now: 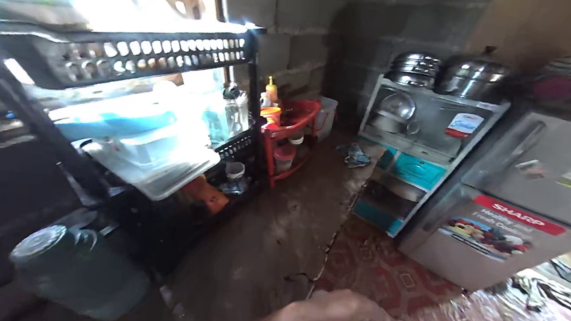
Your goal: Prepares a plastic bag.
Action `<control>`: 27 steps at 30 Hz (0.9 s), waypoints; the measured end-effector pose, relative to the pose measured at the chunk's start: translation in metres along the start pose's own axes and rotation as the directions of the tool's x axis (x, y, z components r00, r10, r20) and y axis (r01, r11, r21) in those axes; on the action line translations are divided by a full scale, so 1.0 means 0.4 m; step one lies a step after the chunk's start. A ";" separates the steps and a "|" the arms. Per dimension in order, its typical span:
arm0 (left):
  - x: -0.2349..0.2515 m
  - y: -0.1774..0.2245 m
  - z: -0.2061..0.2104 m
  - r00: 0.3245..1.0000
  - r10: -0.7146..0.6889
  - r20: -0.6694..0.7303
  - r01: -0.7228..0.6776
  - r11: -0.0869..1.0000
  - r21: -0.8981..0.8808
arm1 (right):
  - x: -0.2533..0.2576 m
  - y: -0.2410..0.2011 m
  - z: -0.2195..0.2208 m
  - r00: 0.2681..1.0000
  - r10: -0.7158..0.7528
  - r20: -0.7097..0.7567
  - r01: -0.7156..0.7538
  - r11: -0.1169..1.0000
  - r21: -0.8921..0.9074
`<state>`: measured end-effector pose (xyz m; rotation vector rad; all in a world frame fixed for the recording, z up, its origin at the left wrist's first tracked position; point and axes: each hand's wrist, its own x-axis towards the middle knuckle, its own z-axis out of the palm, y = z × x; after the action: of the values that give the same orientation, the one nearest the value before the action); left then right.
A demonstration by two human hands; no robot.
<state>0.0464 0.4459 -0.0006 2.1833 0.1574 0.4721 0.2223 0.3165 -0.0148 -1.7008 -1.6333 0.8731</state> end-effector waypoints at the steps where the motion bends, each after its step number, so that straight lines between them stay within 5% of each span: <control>1: 0.002 -0.010 0.002 0.995 0.068 -0.074 -0.067 0.998 0.017 | 0.005 0.005 -0.004 0.998 -0.055 -0.011 0.055 0.998 0.006; 3: -0.005 -0.029 -0.023 0.991 0.053 -0.120 -0.049 0.998 0.031 | 0.014 0.000 -0.024 0.981 -0.195 -0.011 0.195 0.981 0.015; 5: -0.011 -0.053 -0.027 0.999 -0.041 0.020 0.041 0.999 -0.023 | 0.017 -0.022 -0.041 0.952 -0.306 0.019 0.303 0.949 0.091; 9: -0.025 -0.027 0.089 0.977 -0.197 0.084 0.212 0.949 -0.234 | 0.027 -0.067 -0.052 0.903 -0.412 -0.120 0.429 0.876 0.219; 12: -0.026 -0.009 0.142 0.946 -0.323 -0.015 0.293 0.875 -0.386 | 0.034 -0.040 -0.062 0.905 -0.297 -0.306 0.385 0.879 0.283; 16: -0.009 -0.051 0.098 0.946 -0.316 -0.074 0.318 0.948 0.018 | 0.020 0.009 -0.076 0.878 0.150 -0.454 0.145 0.821 0.552; 19: 0.014 -0.110 0.016 0.954 -0.297 -0.039 0.296 0.915 0.275 | 0.017 0.058 -0.074 0.809 0.480 -0.340 0.003 0.575 0.818; 24: 0.132 -0.058 -0.038 0.955 -0.241 -0.172 0.296 0.782 0.549 | -0.009 0.113 -0.030 0.828 0.560 0.026 -0.109 0.116 0.987; 27: 0.179 0.013 0.031 0.943 0.170 -0.286 0.006 0.852 0.524 | -0.030 0.095 0.006 0.886 0.390 0.251 -0.208 -0.149 0.967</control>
<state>0.1168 0.4534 0.0167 2.6326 0.4123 0.9287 0.2427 0.3026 -0.0464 -0.8211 0.0113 1.5845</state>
